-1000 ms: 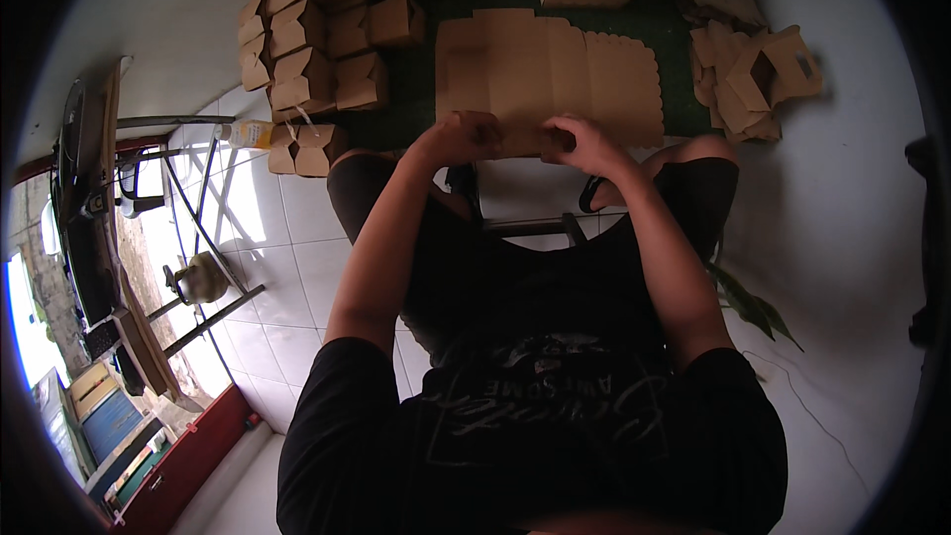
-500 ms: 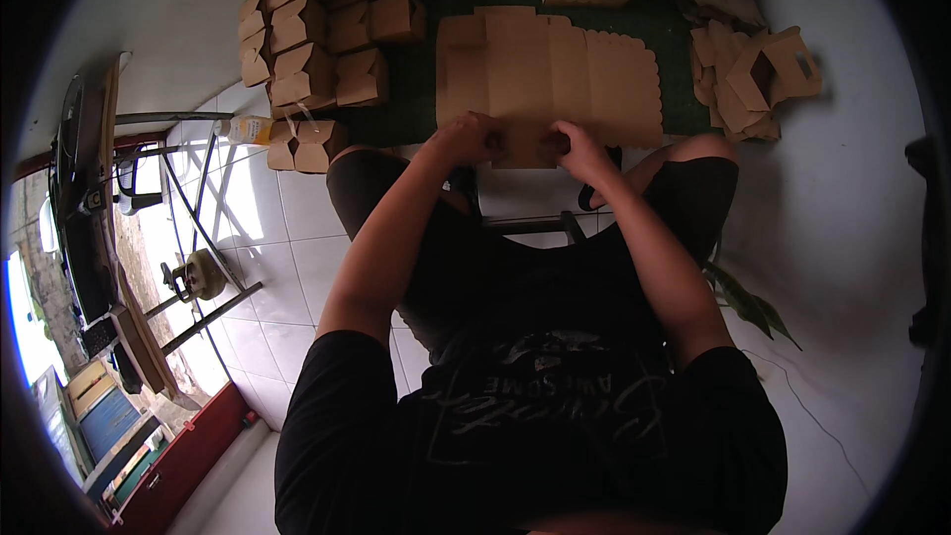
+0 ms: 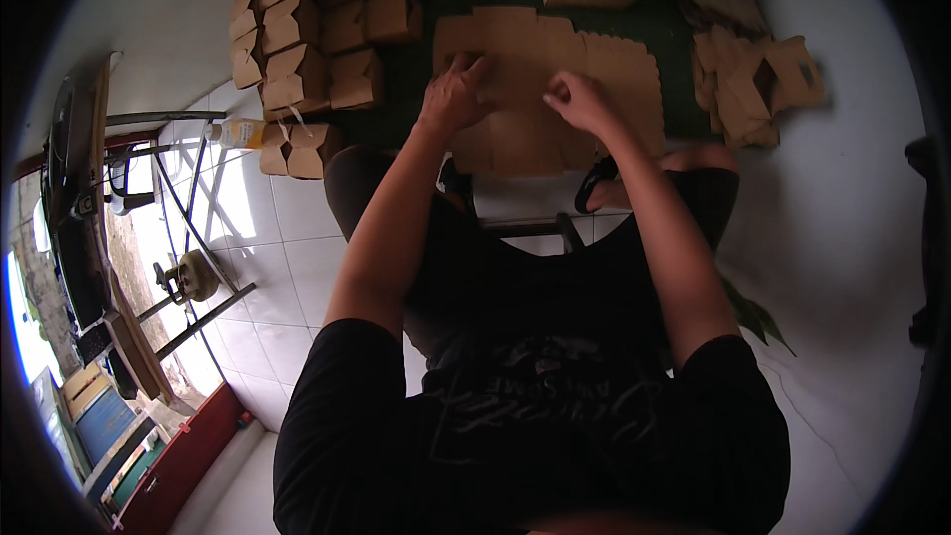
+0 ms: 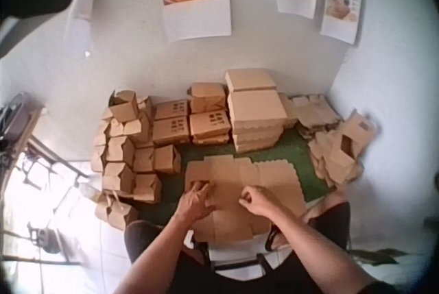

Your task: The person assembles flat cardboard box blanks into finished boxes by folding and interlocking the flaps. They handle each blank one at a time, fold the side and end flaps, then stack the completed boxes on the table.

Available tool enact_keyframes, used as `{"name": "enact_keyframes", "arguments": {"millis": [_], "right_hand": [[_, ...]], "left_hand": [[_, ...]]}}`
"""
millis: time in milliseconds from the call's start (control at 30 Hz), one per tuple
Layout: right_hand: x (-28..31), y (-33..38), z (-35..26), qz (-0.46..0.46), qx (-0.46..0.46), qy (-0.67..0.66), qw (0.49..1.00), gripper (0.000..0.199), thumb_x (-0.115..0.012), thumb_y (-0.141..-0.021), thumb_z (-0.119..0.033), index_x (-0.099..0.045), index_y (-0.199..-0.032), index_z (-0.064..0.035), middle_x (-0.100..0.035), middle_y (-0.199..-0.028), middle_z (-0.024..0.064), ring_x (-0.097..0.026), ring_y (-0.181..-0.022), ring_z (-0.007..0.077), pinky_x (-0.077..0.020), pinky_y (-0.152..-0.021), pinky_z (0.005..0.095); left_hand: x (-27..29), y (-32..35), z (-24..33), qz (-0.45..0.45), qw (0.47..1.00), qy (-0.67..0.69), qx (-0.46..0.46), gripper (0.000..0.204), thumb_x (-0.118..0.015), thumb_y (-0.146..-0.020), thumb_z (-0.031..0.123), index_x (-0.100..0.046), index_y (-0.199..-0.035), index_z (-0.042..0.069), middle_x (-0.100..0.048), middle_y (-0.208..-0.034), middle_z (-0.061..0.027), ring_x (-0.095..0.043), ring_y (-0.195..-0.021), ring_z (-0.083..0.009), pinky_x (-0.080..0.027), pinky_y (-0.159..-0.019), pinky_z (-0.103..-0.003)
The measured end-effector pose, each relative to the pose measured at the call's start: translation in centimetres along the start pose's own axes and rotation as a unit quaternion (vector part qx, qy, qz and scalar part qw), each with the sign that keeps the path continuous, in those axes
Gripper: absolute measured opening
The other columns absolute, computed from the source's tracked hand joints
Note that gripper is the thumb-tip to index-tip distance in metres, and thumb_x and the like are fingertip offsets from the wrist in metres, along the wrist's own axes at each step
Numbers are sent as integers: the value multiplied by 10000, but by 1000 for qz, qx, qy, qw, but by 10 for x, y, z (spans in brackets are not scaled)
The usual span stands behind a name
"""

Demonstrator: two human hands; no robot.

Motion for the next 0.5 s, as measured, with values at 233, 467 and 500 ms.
{"name": "enact_keyframes", "arguments": {"millis": [233,467,500], "right_hand": [[5,-97,-24,117,137,205,962,872,-995,-791,-414,-618,-1535,-159,-550,-1618,88,-535,-1469,398,-518,-1201,508],[20,-106,-53,51,73,261,961,1050,-1065,-658,-444,-576,-1551,-185,-543,-1600,46,-515,-1484,384,-464,-1237,575],[22,-105,-56,59,75,269,958,1011,-1064,-669,-430,-577,-1525,-202,-538,-1584,37,-521,-1473,374,-473,-1214,583]], "left_hand": [[7,-13,-4,-65,997,35,36,1342,-1059,-638,491,-359,-1776,369,-529,-1609,-260,-639,-1422,-461,-573,-1153,-546],[1,-20,-9,-54,995,68,59,1570,-1093,-554,464,-192,-1827,279,-588,-1538,-265,-658,-1381,-478,-577,-1136,-552],[0,-21,-10,-51,995,59,56,1578,-1095,-544,469,-198,-1825,259,-593,-1530,-247,-660,-1382,-458,-583,-1126,-538]]}}
Point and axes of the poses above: each hand's wrist, its own y-axis away from the middle knuckle, its own x-axis out of the back of the hand, z = x × y, the point moved 1 cm from there along -y, towards the middle knuckle
